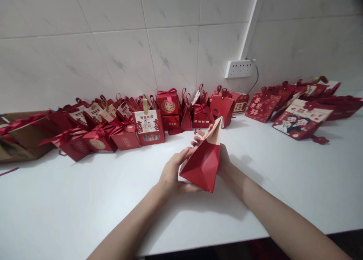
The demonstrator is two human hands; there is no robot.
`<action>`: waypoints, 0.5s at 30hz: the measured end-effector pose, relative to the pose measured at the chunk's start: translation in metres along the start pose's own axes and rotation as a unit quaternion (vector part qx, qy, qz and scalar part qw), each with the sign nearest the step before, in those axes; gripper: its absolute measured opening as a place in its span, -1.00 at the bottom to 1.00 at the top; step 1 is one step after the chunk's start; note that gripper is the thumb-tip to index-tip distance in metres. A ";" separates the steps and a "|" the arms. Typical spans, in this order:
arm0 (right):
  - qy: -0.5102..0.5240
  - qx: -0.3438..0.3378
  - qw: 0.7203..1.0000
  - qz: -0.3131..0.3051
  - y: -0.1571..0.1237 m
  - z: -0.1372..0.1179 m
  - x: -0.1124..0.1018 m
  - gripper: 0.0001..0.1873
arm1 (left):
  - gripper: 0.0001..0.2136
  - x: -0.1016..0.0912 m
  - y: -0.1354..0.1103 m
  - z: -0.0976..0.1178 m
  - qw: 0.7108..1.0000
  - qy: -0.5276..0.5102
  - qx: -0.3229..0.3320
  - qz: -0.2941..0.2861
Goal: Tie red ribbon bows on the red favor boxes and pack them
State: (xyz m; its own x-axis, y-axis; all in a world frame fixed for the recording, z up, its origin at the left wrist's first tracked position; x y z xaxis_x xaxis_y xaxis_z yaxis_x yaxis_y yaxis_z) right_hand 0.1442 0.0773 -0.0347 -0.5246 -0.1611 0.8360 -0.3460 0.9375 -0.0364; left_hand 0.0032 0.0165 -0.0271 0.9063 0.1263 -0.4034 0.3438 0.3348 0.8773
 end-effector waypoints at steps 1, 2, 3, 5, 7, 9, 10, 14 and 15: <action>-0.002 0.003 1.000 -0.002 -0.001 0.001 0.000 -0.72 | -0.09 -0.001 0.000 0.001 1.000 0.010 0.005 0.001; -0.004 0.002 1.000 -0.004 -0.001 0.001 0.001 -0.71 | -0.13 -0.001 0.001 0.002 1.000 0.018 0.017 0.004; -0.007 0.000 1.000 -0.007 -0.002 0.001 0.001 -0.70 | -0.18 -0.002 0.001 0.002 0.999 0.023 0.030 0.005; -0.009 -0.002 1.000 -0.015 -0.002 0.002 0.002 -0.71 | -0.23 -0.001 0.002 0.003 0.999 0.024 0.046 0.004; -0.008 0.003 1.000 -0.009 -0.003 0.002 0.004 -0.75 | -0.25 -0.001 0.002 0.003 0.999 0.021 0.043 0.010; -0.015 0.015 1.000 0.020 -0.005 0.002 0.007 -0.82 | -0.24 0.000 0.002 0.002 0.999 0.014 0.029 0.023; -0.025 0.021 0.999 0.039 -0.006 0.002 0.009 -0.85 | -0.23 0.001 0.001 0.002 0.999 0.009 0.020 0.033; -0.056 0.032 0.996 0.063 -0.011 0.002 0.018 -0.75 | -0.21 0.001 -0.003 -0.001 0.996 -0.039 -0.031 0.081; -0.057 0.030 0.996 0.059 -0.011 0.002 0.020 -0.72 | -0.23 0.001 -0.003 -0.002 0.994 -0.051 -0.044 0.092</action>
State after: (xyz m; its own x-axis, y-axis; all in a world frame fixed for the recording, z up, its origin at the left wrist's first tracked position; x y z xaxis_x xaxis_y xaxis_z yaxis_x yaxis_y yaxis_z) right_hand 0.1361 0.0628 -0.0191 -0.6488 -0.0880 0.7558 -0.3203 0.9326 -0.1663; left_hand 0.0024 0.0171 -0.0307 0.9733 0.0998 -0.2066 0.1518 0.3949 0.9061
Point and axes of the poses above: each hand's wrist, its own y-axis towards the middle knuckle, its own x-axis out of the palm, z = x × y, the point moved 2 cm from there along y, towards the middle knuckle, and after that the axes turned 1 degree about -z, right-handed, at the moved point
